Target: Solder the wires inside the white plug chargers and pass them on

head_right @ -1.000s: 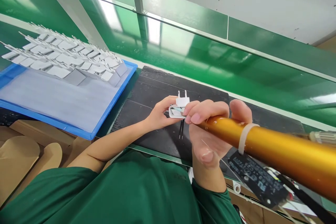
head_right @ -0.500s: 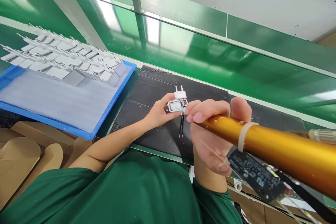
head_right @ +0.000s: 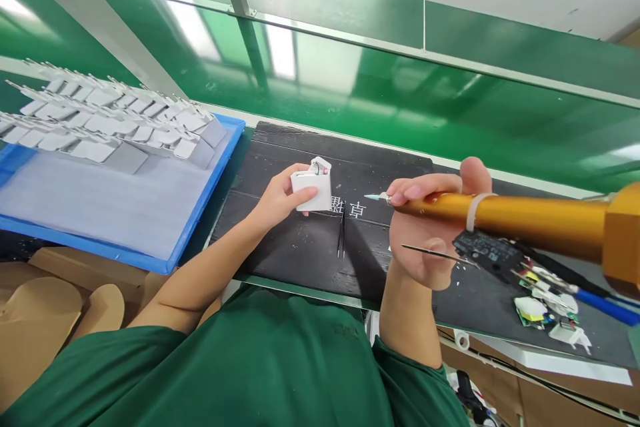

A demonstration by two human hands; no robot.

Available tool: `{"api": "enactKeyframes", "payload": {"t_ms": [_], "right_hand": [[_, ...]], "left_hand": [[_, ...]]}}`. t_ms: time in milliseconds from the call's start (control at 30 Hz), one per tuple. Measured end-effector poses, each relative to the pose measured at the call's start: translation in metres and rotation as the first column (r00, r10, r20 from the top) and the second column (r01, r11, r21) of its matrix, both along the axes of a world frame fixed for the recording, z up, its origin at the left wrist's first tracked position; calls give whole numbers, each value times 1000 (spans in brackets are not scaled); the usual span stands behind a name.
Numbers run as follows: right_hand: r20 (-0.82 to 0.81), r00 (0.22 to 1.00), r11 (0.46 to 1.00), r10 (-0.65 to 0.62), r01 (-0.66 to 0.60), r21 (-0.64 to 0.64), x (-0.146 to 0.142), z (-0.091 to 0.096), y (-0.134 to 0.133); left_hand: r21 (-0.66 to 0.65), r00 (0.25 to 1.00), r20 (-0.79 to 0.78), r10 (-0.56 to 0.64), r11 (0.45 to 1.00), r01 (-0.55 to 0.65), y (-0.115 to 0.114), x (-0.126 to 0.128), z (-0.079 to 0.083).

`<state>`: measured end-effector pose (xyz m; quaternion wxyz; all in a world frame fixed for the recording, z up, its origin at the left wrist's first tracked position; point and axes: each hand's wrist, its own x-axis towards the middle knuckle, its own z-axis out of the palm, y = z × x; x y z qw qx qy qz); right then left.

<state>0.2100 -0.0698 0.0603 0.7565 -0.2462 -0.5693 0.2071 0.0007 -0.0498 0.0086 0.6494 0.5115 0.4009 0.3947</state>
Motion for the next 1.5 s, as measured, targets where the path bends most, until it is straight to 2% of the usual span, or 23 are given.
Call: {"api": "enactKeyframes", "payload": {"t_ms": [100, 233, 300, 367, 467, 500, 567, 667, 733, 833, 967, 1100, 1200, 1300, 1400, 1500], "right_hand": [[-2, 1000, 1000, -31, 31, 2, 6, -2, 2], [16, 998, 998, -59, 59, 30, 14, -5, 5], [22, 999, 996, -45, 43, 73, 18, -7, 7], [21, 999, 994, -31, 29, 107, 22, -8, 9], [-2, 999, 995, -39, 39, 97, 26, -10, 9], [-7, 999, 995, -47, 47, 91, 27, -11, 8], [-12, 998, 995, -59, 60, 78, 28, -11, 8], [-31, 997, 995, -72, 74, 64, 28, -12, 7], [-44, 996, 995, -82, 84, 50, 28, -11, 7], [-29, 997, 996, -70, 72, 48, 29, -10, 7], [-39, 997, 997, -66, 68, 30, 29, -10, 7], [-71, 992, 995, -103, 103, -2, 27, -10, 5], [-52, 995, 996, -82, 84, 38, 26, -11, 6], [-57, 995, 994, -82, 86, 69, 27, -13, 7], [-67, 995, 995, -80, 83, 55, 27, -13, 6], [-84, 993, 997, -79, 80, 16, 25, -12, 3]], "left_hand": [[21, 999, -38, -1, 1000, 2, 2, -1, -1], [138, 963, -264, 51, 990, -15, 8, -4, -2], [181, 898, -436, 66, 983, 16, 12, -5, -3], [203, 789, -610, 72, 977, 68, 16, -7, -4], [192, 651, -757, 53, 971, 144, 22, -12, -6], [184, 640, -767, 40, 970, 161, 24, -13, -7], [169, 674, -739, -4, 967, 191, 27, -15, -9], [147, 802, -594, -59, 973, 181, 32, -12, -16], [147, 887, -458, -56, 980, 137, 35, -7, -22], [185, 939, -344, -12, 980, 80, 37, 2, -31], [309, 901, -428, 66, 948, 78, 37, 6, -34], [440, 832, -546, 95, 878, 188, 35, 2, -29], [434, 753, -655, 60, 846, 311, 30, -5, -19], [420, 697, -715, 49, 828, 372, 23, -9, -11], [438, 665, -741, 95, 819, 371, 18, -8, -9], [421, 617, -774, 144, 845, 330, 13, -1, -12]]}}
